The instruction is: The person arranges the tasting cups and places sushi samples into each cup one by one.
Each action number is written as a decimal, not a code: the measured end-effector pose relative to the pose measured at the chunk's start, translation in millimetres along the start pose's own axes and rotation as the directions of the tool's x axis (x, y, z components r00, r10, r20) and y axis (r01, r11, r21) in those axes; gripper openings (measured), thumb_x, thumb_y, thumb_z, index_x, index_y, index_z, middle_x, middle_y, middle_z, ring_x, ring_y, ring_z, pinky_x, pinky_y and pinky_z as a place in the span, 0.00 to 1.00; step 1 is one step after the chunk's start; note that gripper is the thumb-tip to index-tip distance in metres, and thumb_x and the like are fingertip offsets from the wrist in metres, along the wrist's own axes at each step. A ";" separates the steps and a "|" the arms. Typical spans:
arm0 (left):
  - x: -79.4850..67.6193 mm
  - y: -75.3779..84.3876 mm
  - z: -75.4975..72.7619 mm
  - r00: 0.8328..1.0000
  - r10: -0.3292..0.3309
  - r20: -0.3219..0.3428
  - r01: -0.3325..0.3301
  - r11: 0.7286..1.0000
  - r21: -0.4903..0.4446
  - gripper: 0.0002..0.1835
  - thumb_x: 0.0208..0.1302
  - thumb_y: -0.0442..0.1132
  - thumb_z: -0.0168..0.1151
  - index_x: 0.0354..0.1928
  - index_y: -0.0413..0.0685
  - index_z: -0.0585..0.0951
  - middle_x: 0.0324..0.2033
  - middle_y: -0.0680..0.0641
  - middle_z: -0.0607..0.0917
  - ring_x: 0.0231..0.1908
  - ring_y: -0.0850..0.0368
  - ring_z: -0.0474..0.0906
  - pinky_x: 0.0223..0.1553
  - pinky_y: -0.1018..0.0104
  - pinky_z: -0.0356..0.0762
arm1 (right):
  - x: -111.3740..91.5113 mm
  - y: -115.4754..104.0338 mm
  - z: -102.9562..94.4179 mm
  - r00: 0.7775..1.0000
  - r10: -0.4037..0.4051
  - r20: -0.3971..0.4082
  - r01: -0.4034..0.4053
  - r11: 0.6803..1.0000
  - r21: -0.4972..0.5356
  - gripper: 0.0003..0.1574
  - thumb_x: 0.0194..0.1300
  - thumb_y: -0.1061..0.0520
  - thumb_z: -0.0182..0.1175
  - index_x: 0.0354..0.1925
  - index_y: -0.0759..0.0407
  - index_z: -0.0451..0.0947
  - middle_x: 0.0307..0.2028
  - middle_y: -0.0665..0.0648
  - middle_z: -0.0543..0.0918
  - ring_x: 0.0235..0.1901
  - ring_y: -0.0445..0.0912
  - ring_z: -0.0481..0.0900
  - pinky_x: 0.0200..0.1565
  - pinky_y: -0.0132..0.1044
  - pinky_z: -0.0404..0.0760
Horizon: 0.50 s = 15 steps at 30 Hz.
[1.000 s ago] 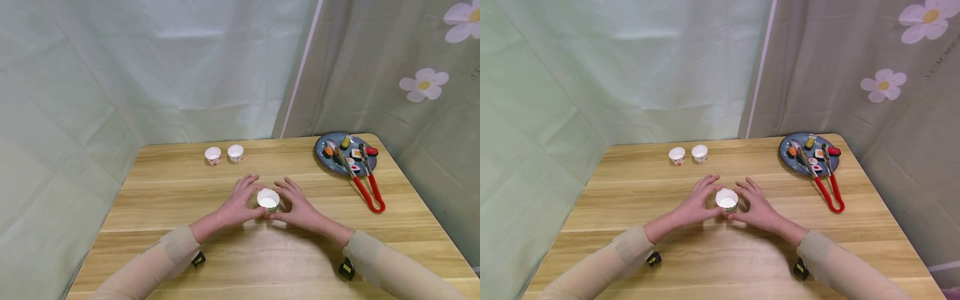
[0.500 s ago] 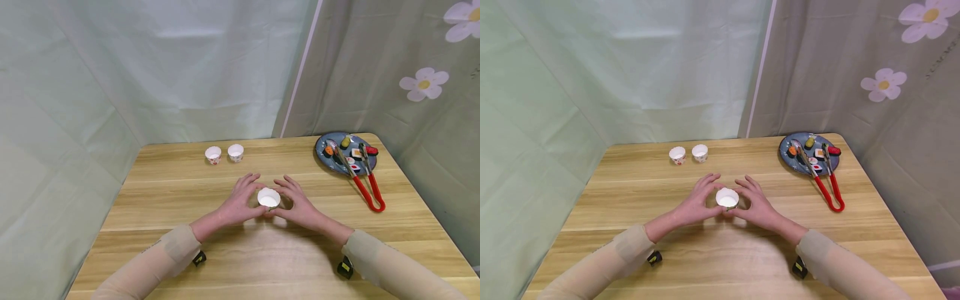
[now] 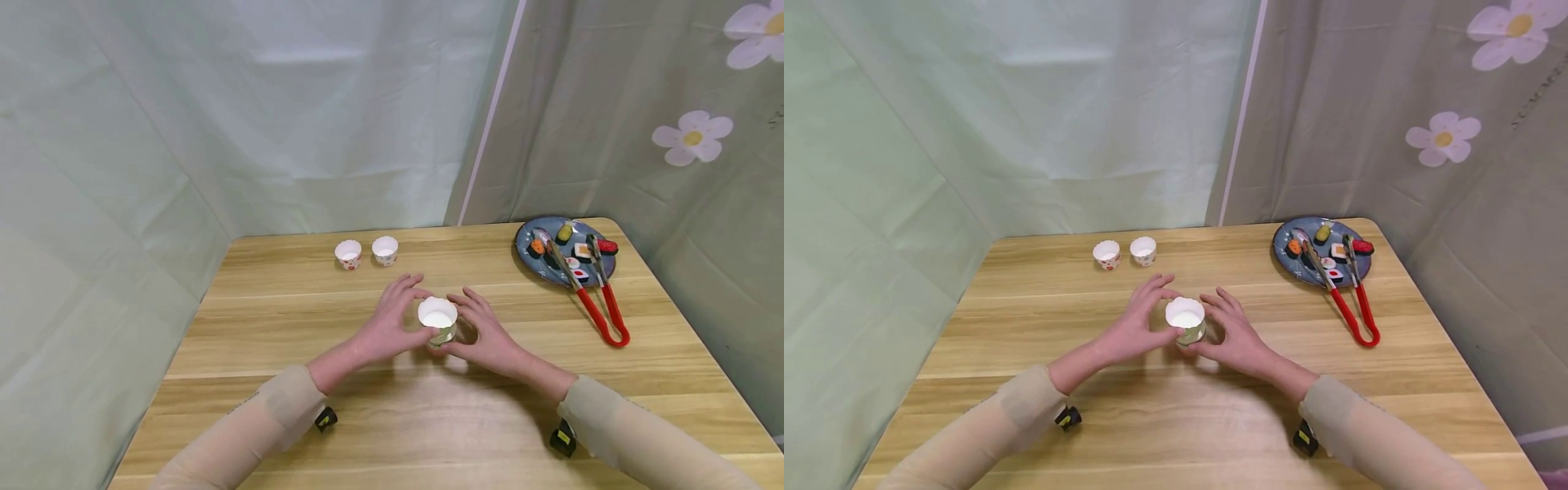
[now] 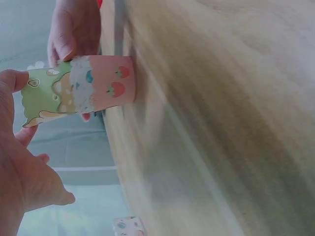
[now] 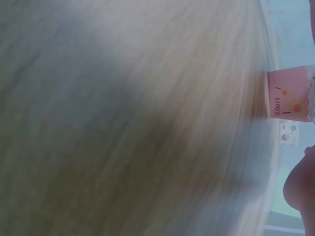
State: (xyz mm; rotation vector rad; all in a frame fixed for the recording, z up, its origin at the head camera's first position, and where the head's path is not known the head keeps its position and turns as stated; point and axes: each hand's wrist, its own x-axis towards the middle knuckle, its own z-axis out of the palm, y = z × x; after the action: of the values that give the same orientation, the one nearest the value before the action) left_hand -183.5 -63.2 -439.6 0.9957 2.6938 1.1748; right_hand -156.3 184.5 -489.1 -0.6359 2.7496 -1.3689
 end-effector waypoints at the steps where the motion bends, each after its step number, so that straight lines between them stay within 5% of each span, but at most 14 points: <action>1: 0.4 0.8 -1.5 1.000 -0.003 -0.003 0.002 1.000 -0.005 0.32 0.59 0.53 0.74 0.63 0.54 0.74 0.78 0.47 0.57 0.79 0.48 0.42 0.73 0.36 0.47 | -0.4 0.1 -0.2 1.000 0.002 0.002 -0.002 1.000 -0.001 0.50 0.53 0.32 0.76 0.69 0.46 0.74 0.76 0.49 0.63 0.79 0.50 0.39 0.72 0.68 0.46; 8: 3.5 6.2 -15.5 0.998 0.024 -0.050 -0.025 0.999 -0.023 0.30 0.60 0.52 0.74 0.61 0.53 0.76 0.78 0.45 0.57 0.79 0.48 0.39 0.73 0.35 0.43 | -1.2 1.8 1.3 0.999 -0.025 0.020 0.026 0.998 -0.054 0.46 0.52 0.37 0.79 0.67 0.45 0.76 0.75 0.52 0.65 0.79 0.55 0.40 0.71 0.70 0.47; 15: 13.9 2.8 -32.6 0.989 0.063 -0.132 -0.055 0.996 0.066 0.30 0.58 0.54 0.74 0.60 0.53 0.78 0.78 0.46 0.59 0.79 0.46 0.41 0.72 0.32 0.43 | -0.4 5.2 7.2 0.999 -0.033 0.010 0.034 0.980 -0.197 0.50 0.44 0.36 0.82 0.60 0.58 0.79 0.73 0.62 0.67 0.78 0.63 0.43 0.71 0.68 0.49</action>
State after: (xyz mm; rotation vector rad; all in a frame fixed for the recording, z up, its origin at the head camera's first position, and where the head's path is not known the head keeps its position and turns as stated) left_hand -202.0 -74.8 -411.6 1.0478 2.8398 1.2171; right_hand -156.5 181.8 -497.6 -0.6954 2.9058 -1.1052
